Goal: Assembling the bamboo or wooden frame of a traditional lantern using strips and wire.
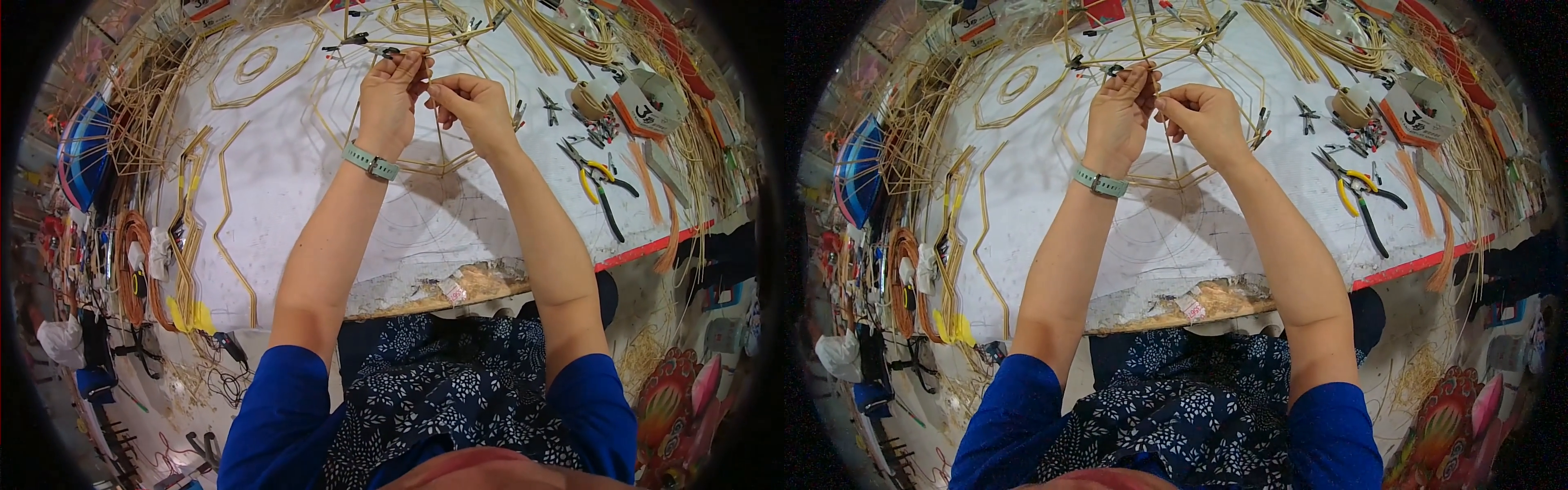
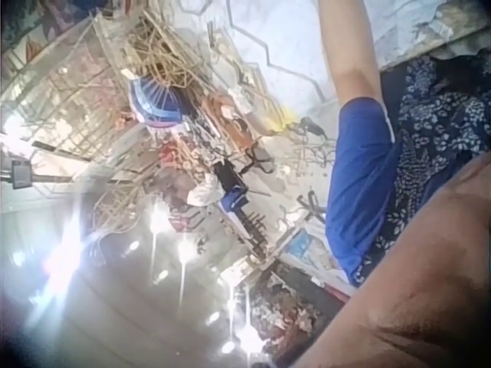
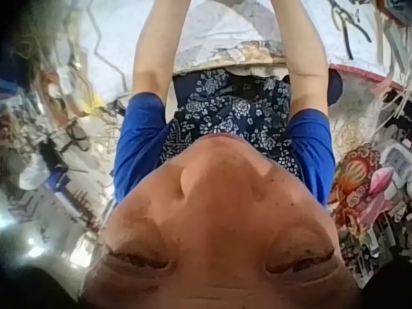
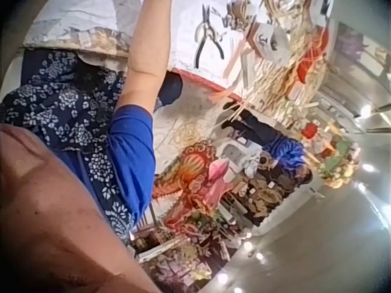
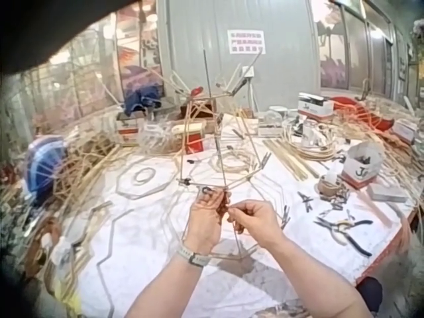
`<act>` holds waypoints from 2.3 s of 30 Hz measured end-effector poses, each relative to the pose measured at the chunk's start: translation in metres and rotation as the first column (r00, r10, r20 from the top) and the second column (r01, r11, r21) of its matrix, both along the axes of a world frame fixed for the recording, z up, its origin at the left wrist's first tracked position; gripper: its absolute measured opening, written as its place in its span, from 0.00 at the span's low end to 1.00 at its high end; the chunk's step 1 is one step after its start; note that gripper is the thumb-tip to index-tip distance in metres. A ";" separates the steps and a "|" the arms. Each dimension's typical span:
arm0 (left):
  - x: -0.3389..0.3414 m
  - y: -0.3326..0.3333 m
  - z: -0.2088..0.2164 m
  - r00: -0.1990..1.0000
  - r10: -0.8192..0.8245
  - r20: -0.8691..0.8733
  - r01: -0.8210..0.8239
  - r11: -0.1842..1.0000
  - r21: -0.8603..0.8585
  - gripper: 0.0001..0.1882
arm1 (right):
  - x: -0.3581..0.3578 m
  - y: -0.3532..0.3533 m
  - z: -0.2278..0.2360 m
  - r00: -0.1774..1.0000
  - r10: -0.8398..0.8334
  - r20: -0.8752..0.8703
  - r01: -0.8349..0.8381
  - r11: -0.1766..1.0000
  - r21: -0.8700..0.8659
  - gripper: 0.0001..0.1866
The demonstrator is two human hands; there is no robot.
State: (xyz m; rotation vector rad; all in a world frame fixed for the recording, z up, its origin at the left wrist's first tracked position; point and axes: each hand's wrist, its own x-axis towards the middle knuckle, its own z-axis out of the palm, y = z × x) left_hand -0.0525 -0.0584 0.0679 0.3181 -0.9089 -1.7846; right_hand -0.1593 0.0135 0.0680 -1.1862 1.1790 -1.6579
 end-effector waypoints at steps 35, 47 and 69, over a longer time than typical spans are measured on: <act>0.011 0.003 0.016 0.985 -0.094 0.147 0.066 0.981 0.184 0.06 | -0.271 0.126 -0.030 -0.001 0.237 -0.971 0.765 0.626 0.152 0.08; 0.011 0.002 0.019 0.986 -0.103 0.131 0.078 0.980 0.181 0.05 | -0.094 0.079 0.051 0.497 -0.151 -0.854 0.324 0.946 0.021 0.09; 0.007 -0.002 0.012 0.995 -0.103 0.014 0.100 0.980 0.172 0.06 | -0.029 0.011 0.047 0.160 -0.477 -0.864 0.064 0.879 -0.473 0.08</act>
